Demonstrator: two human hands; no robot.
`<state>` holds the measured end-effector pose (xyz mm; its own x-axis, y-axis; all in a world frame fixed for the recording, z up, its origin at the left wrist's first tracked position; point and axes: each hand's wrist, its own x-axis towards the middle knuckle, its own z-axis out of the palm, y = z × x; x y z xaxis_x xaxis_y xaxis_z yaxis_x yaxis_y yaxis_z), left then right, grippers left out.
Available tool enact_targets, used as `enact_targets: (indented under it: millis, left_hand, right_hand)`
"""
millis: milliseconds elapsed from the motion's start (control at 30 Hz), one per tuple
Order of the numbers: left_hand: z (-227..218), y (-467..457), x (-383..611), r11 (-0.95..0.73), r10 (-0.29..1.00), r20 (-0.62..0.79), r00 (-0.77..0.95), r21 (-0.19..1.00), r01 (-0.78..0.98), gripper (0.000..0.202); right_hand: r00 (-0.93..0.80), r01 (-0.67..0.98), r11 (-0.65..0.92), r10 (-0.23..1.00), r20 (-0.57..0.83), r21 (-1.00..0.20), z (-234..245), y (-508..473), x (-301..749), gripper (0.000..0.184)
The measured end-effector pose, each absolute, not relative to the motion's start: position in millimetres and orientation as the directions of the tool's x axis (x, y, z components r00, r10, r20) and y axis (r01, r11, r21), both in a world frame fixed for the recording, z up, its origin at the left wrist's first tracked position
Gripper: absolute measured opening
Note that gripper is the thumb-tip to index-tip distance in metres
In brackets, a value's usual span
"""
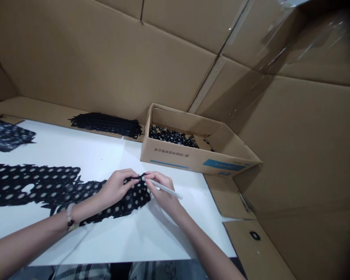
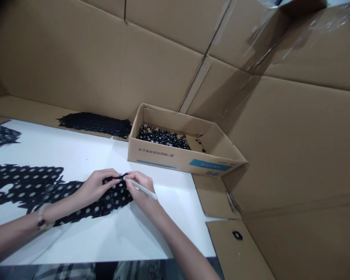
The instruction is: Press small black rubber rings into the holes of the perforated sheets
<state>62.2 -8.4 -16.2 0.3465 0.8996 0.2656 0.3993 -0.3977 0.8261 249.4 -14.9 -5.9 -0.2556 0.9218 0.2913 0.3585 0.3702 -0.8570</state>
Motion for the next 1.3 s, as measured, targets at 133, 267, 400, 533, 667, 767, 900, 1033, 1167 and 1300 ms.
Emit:
enact_targets:
  millis: [133,267,400,533,667,767,900,1033,1167,1300]
  left_hand:
    - [-14.3,-8.3,61.7,-0.399,0.893,0.265,0.363,0.838,0.372,0.019]
    - [-14.0,-4.2,60.1,-0.296,0.921,0.151,0.359,0.870,0.394,0.022]
    - [-12.8,-0.2,56.9,-0.190,0.925,-0.018,0.380,0.843,0.504,0.025]
    - [-10.2,1.7,53.9,-0.157,0.910,-0.059,0.411,0.867,0.472,0.024]
    - [-8.7,1.3,54.3,-0.148,0.917,-0.046,0.397,0.884,0.443,0.025]
    - [-7.5,0.3,55.7,-0.146,0.919,-0.053,0.391,0.875,0.461,0.028]
    - [-8.6,-0.2,56.5,-0.173,0.917,-0.027,0.399,0.873,0.456,0.028]
    - [-14.8,-1.4,57.1,-0.229,0.914,0.030,0.405,0.862,0.452,0.028]
    - [-18.7,-4.2,59.2,-0.272,0.907,0.063,0.417,0.842,0.466,0.028]
    - [-15.9,-4.0,59.3,-0.293,0.896,0.081,0.436,0.846,0.445,0.027]
  right_hand:
    - [-0.222,0.363,0.359,0.930,0.294,-0.860,-8.9,-16.4,246.4,0.012]
    - [-0.191,0.355,0.367,0.929,0.317,-0.860,-7.0,-17.3,247.7,0.012]
    - [-0.218,0.263,0.330,0.936,0.278,-0.906,-3.7,-18.6,251.1,0.014]
    - [-0.282,0.243,0.210,0.949,0.138,-0.947,-0.6,-16.9,257.8,0.016]
    - [-0.332,0.294,0.161,0.941,0.058,-0.942,3.3,-14.6,263.7,0.014]
    - [-0.333,0.351,0.201,0.940,0.079,-0.914,6.8,-15.5,264.8,0.014]
    - [-0.341,0.396,0.239,0.935,0.100,-0.886,10.7,-17.5,264.5,0.014]
    - [-0.341,0.434,0.275,0.932,0.126,-0.858,7.7,-17.3,262.4,0.013]
    - [-0.323,0.455,0.273,0.938,0.128,-0.848,-0.9,-17.0,256.3,0.012]
    - [-0.299,0.464,0.288,0.941,0.158,-0.837,-2.6,-18.8,249.7,0.013]
